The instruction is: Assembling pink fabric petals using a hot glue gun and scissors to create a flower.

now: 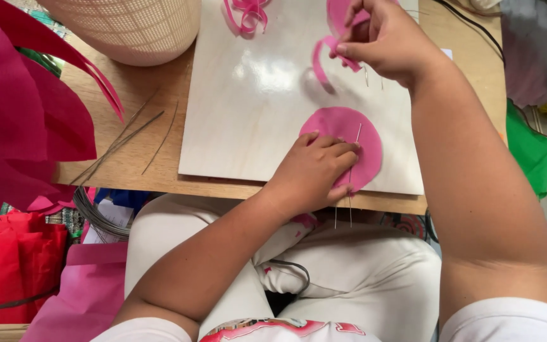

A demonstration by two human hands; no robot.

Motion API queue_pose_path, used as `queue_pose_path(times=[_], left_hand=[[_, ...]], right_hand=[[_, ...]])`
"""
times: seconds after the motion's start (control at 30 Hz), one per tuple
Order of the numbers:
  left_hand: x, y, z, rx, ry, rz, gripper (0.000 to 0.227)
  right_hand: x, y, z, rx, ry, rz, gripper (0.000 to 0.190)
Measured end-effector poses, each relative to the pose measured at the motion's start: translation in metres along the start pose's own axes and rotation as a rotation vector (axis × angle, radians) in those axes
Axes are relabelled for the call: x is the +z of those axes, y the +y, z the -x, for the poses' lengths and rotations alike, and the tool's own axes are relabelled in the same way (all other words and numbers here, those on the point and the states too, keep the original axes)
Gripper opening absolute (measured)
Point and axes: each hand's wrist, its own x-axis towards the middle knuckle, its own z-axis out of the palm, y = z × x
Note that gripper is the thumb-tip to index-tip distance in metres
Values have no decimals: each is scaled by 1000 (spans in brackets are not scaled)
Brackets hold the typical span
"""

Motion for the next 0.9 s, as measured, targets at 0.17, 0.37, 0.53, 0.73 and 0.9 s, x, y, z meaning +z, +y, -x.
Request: queue_pose_path(times=[0.17,0.37,0.53,0.73,0.9], left_hand=[[-1,0,0,-18,-38,16,52],[-1,0,-1,-20,-56,21,57],[-4,1,-2,-44,-90,66,50],[-7,1,-2,-16,-93,67,44],[-7,1,-1,-21,-78,73,40]], right_hand=[[3,-3,48,56,90,-19,17],[-14,17,92,-175,171,-178,23],[-25,9,135,-227,403,-180,23],[-28,14,192,-261,565,-135,18],[-16,28,208,108,671,-155,9]])
